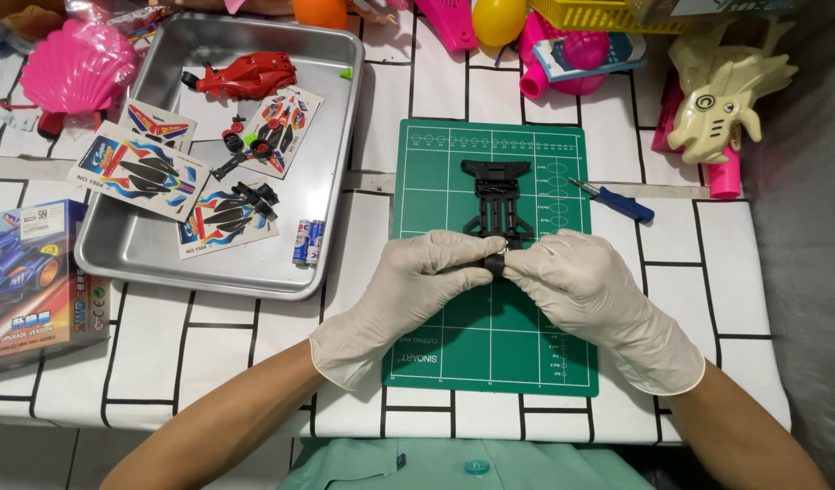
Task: Assembling the internal components of a mini 4WD toy car, including gears and motor installation.
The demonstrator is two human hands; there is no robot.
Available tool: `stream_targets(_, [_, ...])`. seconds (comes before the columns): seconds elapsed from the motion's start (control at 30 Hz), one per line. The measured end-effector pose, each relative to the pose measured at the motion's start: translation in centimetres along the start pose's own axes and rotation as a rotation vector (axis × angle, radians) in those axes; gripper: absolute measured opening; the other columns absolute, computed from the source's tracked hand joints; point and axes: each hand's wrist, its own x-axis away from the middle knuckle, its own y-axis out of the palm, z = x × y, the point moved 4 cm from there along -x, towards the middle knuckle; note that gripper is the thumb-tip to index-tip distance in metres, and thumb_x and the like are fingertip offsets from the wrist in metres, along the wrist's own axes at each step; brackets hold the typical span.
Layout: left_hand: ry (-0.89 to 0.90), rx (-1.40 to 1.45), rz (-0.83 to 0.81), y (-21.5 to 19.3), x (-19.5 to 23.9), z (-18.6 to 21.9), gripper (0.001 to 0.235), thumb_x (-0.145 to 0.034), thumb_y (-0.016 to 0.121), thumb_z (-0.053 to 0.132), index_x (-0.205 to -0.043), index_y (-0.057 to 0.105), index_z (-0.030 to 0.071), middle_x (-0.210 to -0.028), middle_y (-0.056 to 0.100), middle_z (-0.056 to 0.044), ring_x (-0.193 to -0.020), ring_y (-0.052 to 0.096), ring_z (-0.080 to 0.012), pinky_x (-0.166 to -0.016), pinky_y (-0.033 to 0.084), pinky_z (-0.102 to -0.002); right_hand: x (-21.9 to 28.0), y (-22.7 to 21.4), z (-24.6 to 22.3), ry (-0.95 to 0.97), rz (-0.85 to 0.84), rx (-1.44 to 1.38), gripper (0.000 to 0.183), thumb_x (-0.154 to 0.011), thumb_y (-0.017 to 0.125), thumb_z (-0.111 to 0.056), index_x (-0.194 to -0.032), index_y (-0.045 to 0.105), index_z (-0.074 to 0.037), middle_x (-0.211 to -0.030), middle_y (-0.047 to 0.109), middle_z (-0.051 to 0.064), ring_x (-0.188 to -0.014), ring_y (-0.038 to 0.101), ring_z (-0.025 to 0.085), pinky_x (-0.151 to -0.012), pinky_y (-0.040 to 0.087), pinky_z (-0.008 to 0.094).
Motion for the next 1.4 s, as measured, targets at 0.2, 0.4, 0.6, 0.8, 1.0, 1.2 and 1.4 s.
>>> stream_targets(0.2, [0.013, 0.004, -0.005, -0.1, 0.1, 0.2, 0.04, -0.077, 0.089, 0.002, -0.114, 0.079, 0.012, -0.104, 0.08, -0.013, -0.098, 0.075, -0.0208, -0.083, 0.065, -0.029, -0.3, 0.0, 0.0, 0.033, 0.01, -0.104, 0.016, -0.089, 0.072, 0.0, -0.101, 0.079, -0.007, -0.065, 0.066, 0.001, -0.055, 0.064, 0.02, -0.057, 0.05, 0.031])
stream_targets(0.4, [0.016, 0.024, 0.008, -0.3, 0.2, 0.6, 0.042, -0.075, 0.09, 0.002, -0.114, 0.079, 0.013, -0.104, 0.08, -0.012, -0.095, 0.075, -0.0177, -0.083, 0.065, -0.028, -0.4, 0.1, -0.3, 0.082, 0.025, -0.174, 0.019, -0.089, 0.071, 0.001, -0.102, 0.081, -0.007, -0.065, 0.069, 0.002, -0.054, 0.064, 0.017, -0.057, 0.049, 0.029])
stream_targets(0.6, [0.059, 0.009, -0.007, -0.3, 0.1, 1.0, 0.04, -0.076, 0.089, -0.001, -0.113, 0.079, 0.011, -0.104, 0.08, -0.014, -0.098, 0.076, -0.022, -0.084, 0.065, -0.031, -0.6, -0.1, -0.5, 0.052, 0.044, -0.159, 0.017, -0.088, 0.072, 0.003, -0.1, 0.081, -0.006, -0.064, 0.068, 0.004, -0.054, 0.064, 0.02, -0.058, 0.05, 0.031])
stream_targets(0.8, [0.071, 0.026, -0.017, -0.1, 0.1, 0.8, 0.038, -0.078, 0.087, -0.002, -0.113, 0.078, 0.011, -0.106, 0.081, -0.013, -0.101, 0.075, -0.0212, -0.086, 0.064, -0.031, -0.2, 0.1, -0.2, 0.038, 0.056, -0.151, 0.017, -0.087, 0.073, 0.003, -0.1, 0.081, -0.006, -0.064, 0.068, 0.004, -0.054, 0.063, 0.021, -0.057, 0.049, 0.031])
stream_targets(1.0, [0.042, 0.047, -0.01, -0.1, 0.0, -0.3, 0.038, -0.078, 0.087, 0.0, -0.114, 0.078, 0.011, -0.109, 0.08, -0.013, -0.108, 0.073, -0.0234, -0.092, 0.062, -0.034, 0.0, 0.4, -0.3, 0.038, 0.08, -0.12, 0.018, -0.089, 0.073, 0.003, -0.103, 0.081, -0.004, -0.064, 0.067, 0.005, -0.053, 0.061, 0.02, -0.058, 0.048, 0.031])
stream_targets(1.2, [0.004, 0.052, -0.001, -0.3, 0.0, -0.3, 0.038, -0.078, 0.087, 0.002, -0.114, 0.078, 0.011, -0.109, 0.08, -0.014, -0.107, 0.074, -0.0234, -0.091, 0.062, -0.033, -0.4, 0.6, -0.6, 0.082, 0.085, -0.178, 0.018, -0.089, 0.073, 0.003, -0.103, 0.081, -0.005, -0.064, 0.068, 0.005, -0.053, 0.063, 0.019, -0.056, 0.049, 0.031])
stream_targets(1.4, [-0.007, 0.031, 0.031, -0.5, -0.2, -0.9, 0.04, -0.074, 0.09, 0.004, -0.112, 0.08, 0.013, -0.104, 0.081, -0.012, -0.102, 0.075, -0.0199, -0.09, 0.061, -0.029, -0.1, 0.9, -0.7, 0.078, 0.115, -0.15, 0.017, -0.089, 0.073, 0.002, -0.101, 0.082, -0.007, -0.06, 0.066, 0.004, -0.05, 0.06, 0.019, -0.055, 0.048, 0.03])
